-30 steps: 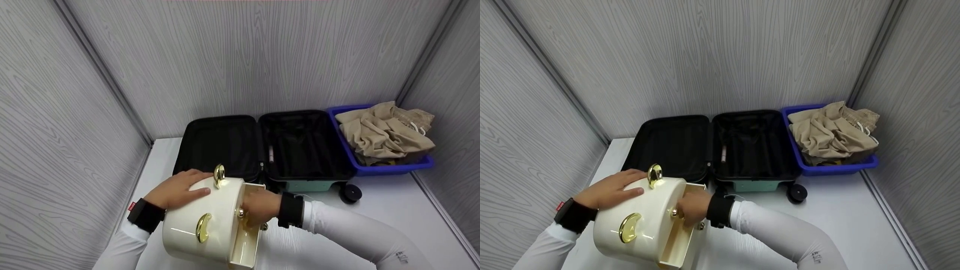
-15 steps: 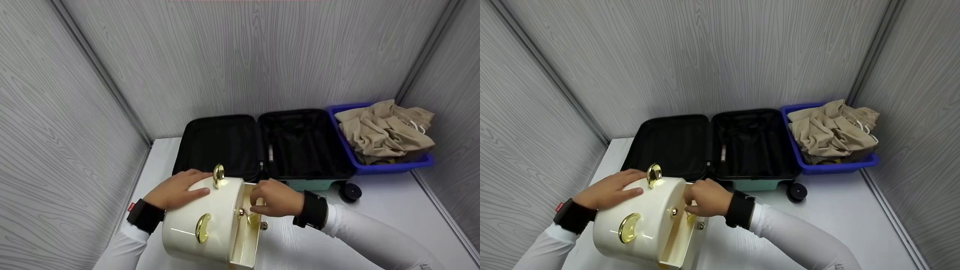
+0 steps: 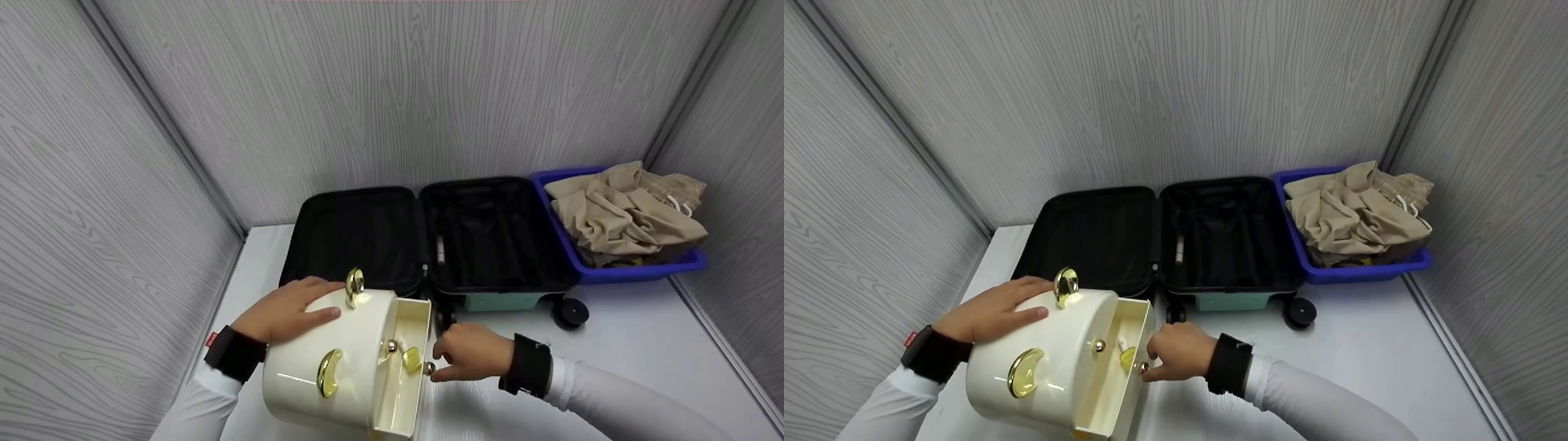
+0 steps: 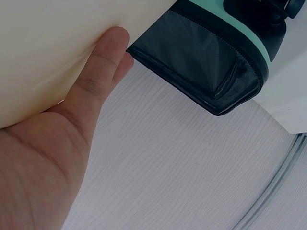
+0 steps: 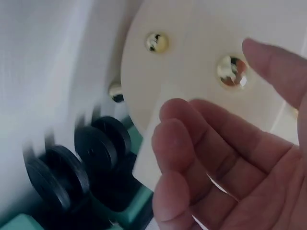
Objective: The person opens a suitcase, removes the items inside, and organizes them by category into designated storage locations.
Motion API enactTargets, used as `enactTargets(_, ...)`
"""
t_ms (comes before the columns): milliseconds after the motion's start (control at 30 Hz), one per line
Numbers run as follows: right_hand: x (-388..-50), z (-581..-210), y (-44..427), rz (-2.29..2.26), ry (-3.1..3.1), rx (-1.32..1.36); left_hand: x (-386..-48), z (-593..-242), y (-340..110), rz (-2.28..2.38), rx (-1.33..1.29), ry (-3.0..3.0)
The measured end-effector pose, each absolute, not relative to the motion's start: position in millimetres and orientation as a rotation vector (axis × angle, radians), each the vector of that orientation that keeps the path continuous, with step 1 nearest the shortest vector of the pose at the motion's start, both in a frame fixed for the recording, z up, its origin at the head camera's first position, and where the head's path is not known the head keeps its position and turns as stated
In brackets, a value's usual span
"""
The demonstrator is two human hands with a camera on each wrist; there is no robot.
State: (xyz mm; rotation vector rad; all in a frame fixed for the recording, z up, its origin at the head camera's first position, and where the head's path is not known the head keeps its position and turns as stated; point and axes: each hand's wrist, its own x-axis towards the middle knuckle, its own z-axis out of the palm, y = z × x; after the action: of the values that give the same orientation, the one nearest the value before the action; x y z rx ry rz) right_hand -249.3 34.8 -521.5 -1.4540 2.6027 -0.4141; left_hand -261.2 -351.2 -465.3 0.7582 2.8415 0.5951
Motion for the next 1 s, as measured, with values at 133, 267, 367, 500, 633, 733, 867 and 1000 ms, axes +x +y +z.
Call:
enactTargets(133,-247,-529,32,-0.533,2.537,-1.511,-261,-465,-351,0.604,0.757,2.836)
enactTargets(267,-246,-534,26,-0.602,2.5,-1.515,-261,-465,-351,0.604,0.744,2.839)
enactTargets(367,-246,-537,20,-0.633,2.495,-1.472,-260,-465,-351,0.598,0.733,2.839)
enactTargets(500,-246,-539,10,-0.685,2.481,-1.472,-261,-464,-351,0.594,0.736,2.837)
enactTargets(633,-246,-540,-1,-0.739,2.466,-1.497,-261,-464,-352,0.604,0.742,2.836)
enactTargets(733,-246,-542,-9,-0.757,2.472,-1.489,-261,-465,-352,0.607,0.743,2.837)
enactTargets(867,-247,-544,-18,-0.748,2.486,-1.497,-261,-464,-351,0.601,0.746,2.833)
enactTargets(1000,-248,-548,-22,-0.763,2.478,-1.512,-261,-463,-351,0.594,0.738,2.83)
